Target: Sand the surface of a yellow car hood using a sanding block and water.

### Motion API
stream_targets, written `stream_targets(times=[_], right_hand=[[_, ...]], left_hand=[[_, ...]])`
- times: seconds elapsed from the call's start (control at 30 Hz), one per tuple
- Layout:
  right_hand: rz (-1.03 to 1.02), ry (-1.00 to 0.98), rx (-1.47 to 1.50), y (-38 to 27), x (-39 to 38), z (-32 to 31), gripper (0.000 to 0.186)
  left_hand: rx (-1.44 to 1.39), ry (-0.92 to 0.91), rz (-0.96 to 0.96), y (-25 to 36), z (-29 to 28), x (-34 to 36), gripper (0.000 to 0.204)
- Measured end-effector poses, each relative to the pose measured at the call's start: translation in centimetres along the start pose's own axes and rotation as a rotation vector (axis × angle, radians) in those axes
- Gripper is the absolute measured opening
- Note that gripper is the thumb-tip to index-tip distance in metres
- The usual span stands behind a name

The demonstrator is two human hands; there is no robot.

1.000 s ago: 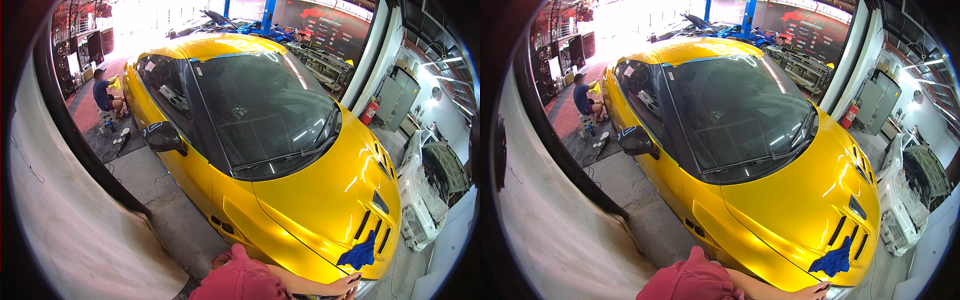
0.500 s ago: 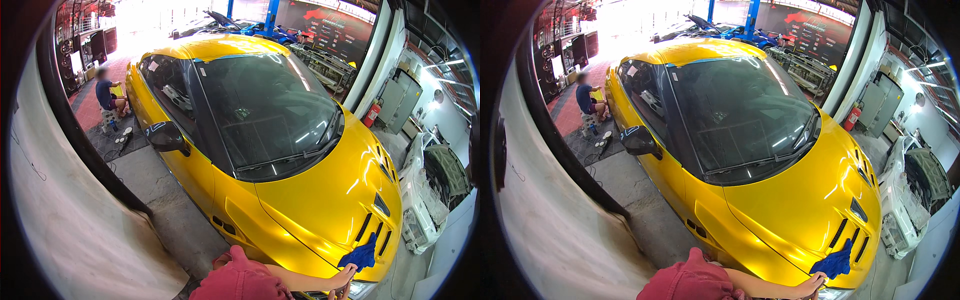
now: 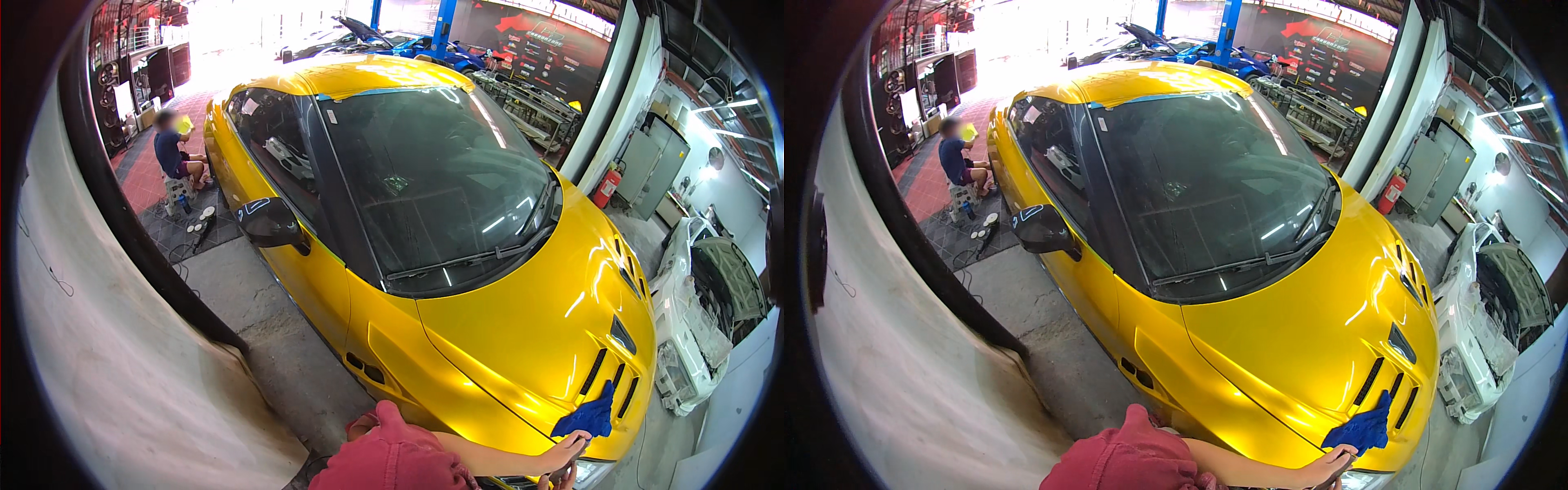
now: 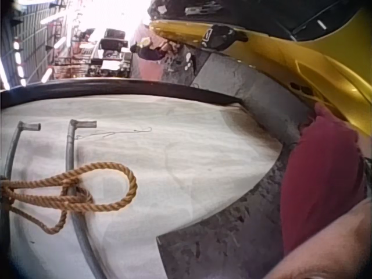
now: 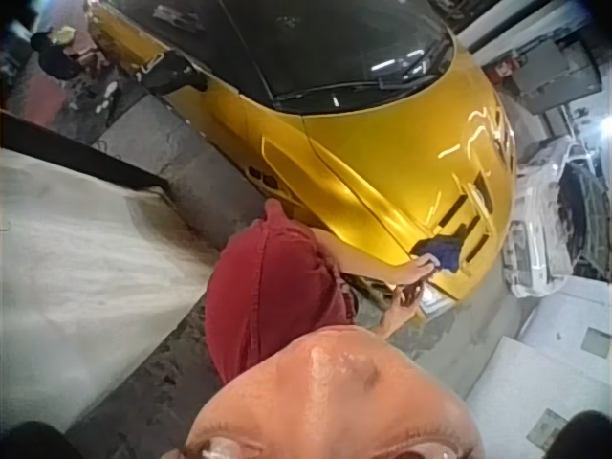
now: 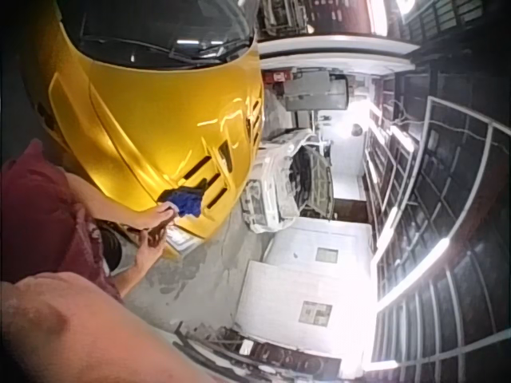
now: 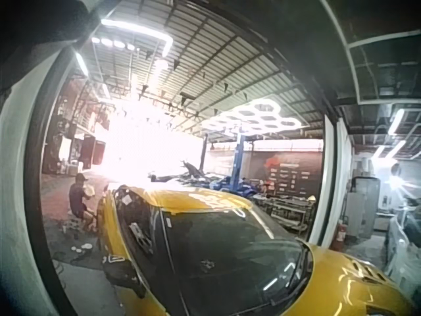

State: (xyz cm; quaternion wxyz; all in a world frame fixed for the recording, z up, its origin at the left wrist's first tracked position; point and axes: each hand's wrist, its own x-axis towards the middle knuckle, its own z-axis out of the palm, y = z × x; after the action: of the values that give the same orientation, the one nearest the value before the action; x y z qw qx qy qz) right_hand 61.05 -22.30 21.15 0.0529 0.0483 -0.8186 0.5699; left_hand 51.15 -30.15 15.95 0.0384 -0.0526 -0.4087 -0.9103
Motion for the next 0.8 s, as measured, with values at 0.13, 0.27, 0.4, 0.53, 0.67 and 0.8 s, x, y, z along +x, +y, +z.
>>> stream_targets(times=[0.13, 0.27, 0.4, 0.53, 0.67, 0.8], right_hand=[[-0.019, 0.049, 0.011, 1.2, 0.1, -0.1, 0.07], [-0.023, 0.057, -0.022, -0.1, -0.2, 0.5, 0.067], [-0.03, 0.062, -0.085, 0.2, -0.1, 0.0, 0.064], [0.011, 0.009, -0.034, 0.1, -0.3, -0.1, 0.058], [-0.032, 0.018, -0.078, 1.2, -0.3, -0.9, 0.05], [0.05, 0.161, -0.06, 1.1, -0.2, -0.7, 0.046]], left_hand=[[-0.014, 0.02, -0.018, 1.1, 0.5, -0.4, 0.023], [0.015, 0.065, -0.017, 1.2, 0.3, -0.7, 0.021], [0.009, 0.048, -0.075, 4.2, 0.8, -1.6, 0.021], [0.136, 0.053, 0.024, 3.3, 0.5, -1.6, 0.021], [0.064, 0.048, -0.026, 2.2, 0.3, -1.5, 0.021], [0.002, 0.049, -0.285, 5.9, 1.6, -2.5, 0.023]])
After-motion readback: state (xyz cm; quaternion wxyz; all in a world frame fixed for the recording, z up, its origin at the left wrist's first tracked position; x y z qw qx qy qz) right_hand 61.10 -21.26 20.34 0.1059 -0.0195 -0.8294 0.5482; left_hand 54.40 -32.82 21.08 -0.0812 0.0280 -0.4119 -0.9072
